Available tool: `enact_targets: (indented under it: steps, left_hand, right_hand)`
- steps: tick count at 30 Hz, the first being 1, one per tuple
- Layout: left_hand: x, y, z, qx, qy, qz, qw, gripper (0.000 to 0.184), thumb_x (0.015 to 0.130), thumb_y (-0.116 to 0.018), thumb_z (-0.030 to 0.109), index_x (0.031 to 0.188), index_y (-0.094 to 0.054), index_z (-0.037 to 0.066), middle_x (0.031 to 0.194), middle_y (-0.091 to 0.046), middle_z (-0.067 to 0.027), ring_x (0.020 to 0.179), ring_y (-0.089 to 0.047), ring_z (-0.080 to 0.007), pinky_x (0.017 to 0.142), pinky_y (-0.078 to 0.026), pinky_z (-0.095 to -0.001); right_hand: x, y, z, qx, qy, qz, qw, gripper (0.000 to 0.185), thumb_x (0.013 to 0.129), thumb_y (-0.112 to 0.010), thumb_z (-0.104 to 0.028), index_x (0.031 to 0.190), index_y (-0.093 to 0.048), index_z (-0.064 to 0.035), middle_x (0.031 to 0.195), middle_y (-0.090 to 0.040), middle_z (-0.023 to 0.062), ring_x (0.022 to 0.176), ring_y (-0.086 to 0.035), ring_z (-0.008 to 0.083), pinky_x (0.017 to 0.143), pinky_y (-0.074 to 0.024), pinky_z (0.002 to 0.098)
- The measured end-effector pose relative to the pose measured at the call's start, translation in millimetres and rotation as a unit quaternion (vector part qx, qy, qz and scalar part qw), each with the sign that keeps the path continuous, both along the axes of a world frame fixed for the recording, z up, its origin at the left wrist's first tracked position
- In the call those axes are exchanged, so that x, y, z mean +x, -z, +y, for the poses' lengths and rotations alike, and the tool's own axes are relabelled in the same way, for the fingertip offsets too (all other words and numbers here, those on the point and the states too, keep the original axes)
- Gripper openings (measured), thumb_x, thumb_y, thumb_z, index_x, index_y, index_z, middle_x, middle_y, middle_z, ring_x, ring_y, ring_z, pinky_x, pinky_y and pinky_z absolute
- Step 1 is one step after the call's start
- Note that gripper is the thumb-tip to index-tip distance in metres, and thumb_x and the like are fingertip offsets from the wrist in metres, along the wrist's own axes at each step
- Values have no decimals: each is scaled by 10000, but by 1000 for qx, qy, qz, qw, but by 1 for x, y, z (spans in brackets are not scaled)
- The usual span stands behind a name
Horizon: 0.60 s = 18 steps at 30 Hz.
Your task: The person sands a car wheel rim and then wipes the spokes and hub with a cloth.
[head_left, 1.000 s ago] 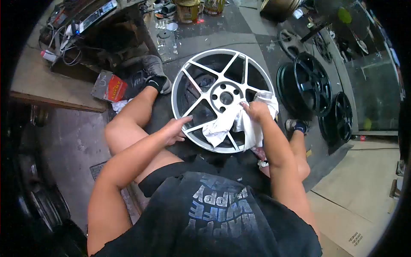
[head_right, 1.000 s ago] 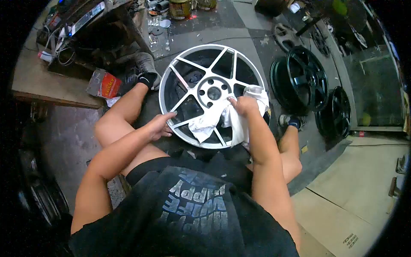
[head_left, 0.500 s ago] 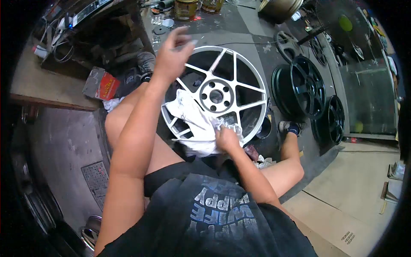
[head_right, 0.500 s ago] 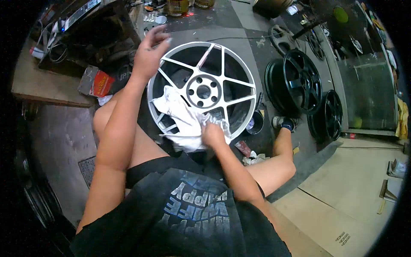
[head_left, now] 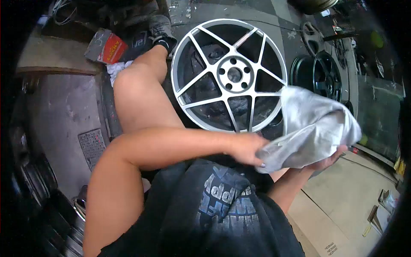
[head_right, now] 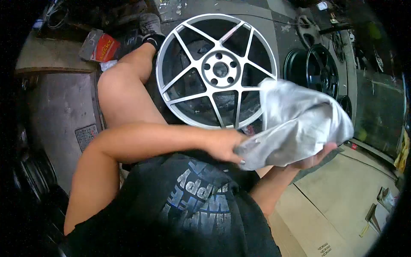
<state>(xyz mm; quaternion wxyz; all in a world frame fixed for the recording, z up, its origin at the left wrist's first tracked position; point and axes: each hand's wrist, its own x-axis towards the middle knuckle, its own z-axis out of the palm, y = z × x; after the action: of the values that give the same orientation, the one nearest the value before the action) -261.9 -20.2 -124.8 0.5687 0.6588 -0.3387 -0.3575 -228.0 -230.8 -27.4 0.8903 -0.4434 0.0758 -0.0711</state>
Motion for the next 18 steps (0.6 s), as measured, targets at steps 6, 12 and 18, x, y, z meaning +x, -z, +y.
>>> enact_targets:
  steps: [6,12,18]
  left_hand:
    - [-37,-76,-5,116,151,-122,974,283,877,-667,233,882,-757,-35,865,-728,-271,802,-736,-414,748,-577,-526]
    - [-28,-35,3,409,326,-225,822,298,878,-693,220,1126,-795,89,1157,-759,-127,1067,-714,-300,868,-533,-493]
    - [-29,-47,-7,339,348,-287,826,260,887,-692,188,1109,-804,111,1152,-767,-91,1055,-713,-297,854,-525,-499]
  right_hand:
    - [-3,144,38,-474,-161,276,821,731,1021,-501,-511,1445,-443,82,1466,-497,304,1333,-533,405,1160,-380,470]
    - [-8,191,151,-682,-356,153,620,787,912,-692,-520,1207,-490,182,1299,-547,433,1206,-590,505,1012,-480,511]
    - [-37,192,101,-732,-371,170,545,692,931,-686,-482,1214,-523,128,1049,-677,386,1010,-670,523,914,-523,538]
